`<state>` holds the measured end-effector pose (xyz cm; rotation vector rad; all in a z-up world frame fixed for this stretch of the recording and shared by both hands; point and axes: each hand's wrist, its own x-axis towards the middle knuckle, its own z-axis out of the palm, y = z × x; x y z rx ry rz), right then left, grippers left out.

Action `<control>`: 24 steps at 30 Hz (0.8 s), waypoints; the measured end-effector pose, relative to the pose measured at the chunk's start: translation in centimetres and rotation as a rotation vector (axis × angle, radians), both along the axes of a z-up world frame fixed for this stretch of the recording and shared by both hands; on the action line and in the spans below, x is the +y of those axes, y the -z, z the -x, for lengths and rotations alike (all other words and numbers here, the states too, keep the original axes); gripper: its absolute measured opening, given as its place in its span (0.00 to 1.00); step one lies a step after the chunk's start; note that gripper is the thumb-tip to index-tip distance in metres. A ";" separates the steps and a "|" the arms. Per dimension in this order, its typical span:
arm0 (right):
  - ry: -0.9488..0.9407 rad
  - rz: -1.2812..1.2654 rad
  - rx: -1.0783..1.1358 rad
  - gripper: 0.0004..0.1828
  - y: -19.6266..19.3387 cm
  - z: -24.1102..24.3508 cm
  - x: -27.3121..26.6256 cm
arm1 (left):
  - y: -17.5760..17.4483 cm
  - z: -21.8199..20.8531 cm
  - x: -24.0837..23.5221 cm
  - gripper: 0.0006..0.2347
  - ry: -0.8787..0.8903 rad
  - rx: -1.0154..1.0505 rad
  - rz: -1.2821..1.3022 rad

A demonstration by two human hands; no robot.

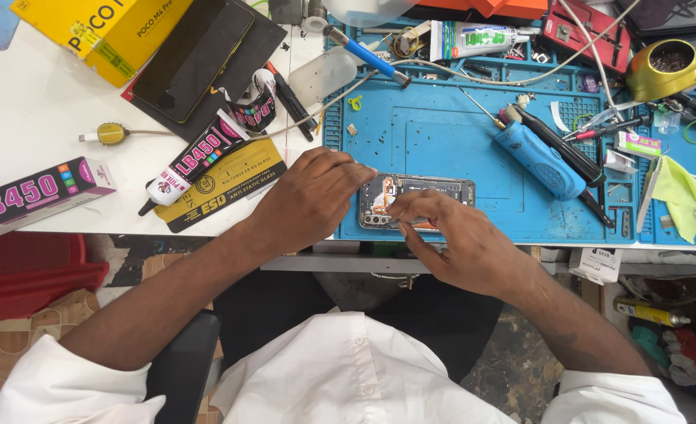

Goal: The person disassembles a smartphone on a blue work mat, using a screwdriver to remove screws and a prying tool to separate internal components. They carefully lift and set aside a metal shielding plate and other parts while working on the exposed circuit board.

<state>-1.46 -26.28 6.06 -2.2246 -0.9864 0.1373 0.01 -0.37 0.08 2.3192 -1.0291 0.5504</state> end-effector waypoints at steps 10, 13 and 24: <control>-0.183 0.018 -0.127 0.17 -1.0 -0.3 0.0 | 0.1 0.0 0.0 0.18 0.013 0.024 0.013; -0.022 0.081 -0.189 0.21 -0.9 -0.3 0.5 | 0.2 0.1 -0.1 0.18 0.003 0.026 -0.007; 0.022 0.182 -0.294 0.15 -1.8 0.5 1.3 | 0.2 0.1 0.1 0.20 0.005 0.013 -0.006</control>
